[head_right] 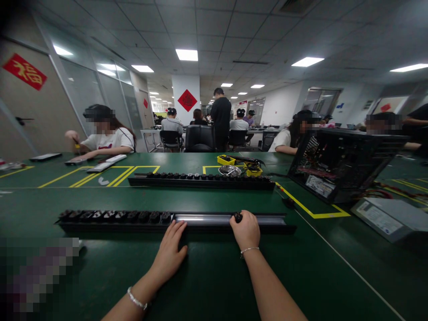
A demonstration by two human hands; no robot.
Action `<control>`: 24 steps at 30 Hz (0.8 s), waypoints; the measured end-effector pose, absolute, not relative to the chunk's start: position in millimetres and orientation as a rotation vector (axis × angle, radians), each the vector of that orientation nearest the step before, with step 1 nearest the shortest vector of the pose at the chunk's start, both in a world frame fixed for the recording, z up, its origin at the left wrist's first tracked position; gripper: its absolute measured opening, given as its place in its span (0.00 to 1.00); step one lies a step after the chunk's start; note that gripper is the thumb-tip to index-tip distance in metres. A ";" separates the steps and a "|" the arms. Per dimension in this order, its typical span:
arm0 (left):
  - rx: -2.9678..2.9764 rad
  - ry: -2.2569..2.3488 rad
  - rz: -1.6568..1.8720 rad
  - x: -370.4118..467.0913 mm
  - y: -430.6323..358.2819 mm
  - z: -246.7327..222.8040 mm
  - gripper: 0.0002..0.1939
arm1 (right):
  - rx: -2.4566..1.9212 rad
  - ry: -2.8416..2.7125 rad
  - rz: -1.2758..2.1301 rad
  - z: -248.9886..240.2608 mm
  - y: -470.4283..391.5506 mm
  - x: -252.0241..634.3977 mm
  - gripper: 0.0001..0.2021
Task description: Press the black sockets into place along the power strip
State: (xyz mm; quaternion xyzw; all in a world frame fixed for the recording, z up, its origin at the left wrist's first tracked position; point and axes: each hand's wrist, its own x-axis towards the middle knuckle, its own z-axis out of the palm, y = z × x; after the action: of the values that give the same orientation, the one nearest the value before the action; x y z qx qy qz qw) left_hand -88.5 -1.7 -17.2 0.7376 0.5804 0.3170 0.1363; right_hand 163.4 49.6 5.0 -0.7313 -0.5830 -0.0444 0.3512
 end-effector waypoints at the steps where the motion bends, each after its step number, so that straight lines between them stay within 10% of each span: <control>1: 2.134 1.679 0.915 -88.6 -1.6 -17.4 0.32 | -1.896 -1.505 -0.114 5.0 49.4 164.0 0.17; 24: 2.123 1.685 0.882 -89.2 -1.3 -19.1 0.31 | -1.972 -1.483 -0.140 9.0 46.3 172.1 0.17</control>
State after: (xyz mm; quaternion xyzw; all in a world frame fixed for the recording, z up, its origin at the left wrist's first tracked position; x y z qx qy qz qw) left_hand -89.2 -1.3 -19.1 0.7370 0.5848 0.3063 0.1452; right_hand 172.1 46.3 9.0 -0.7537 -0.5665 -0.0537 0.3288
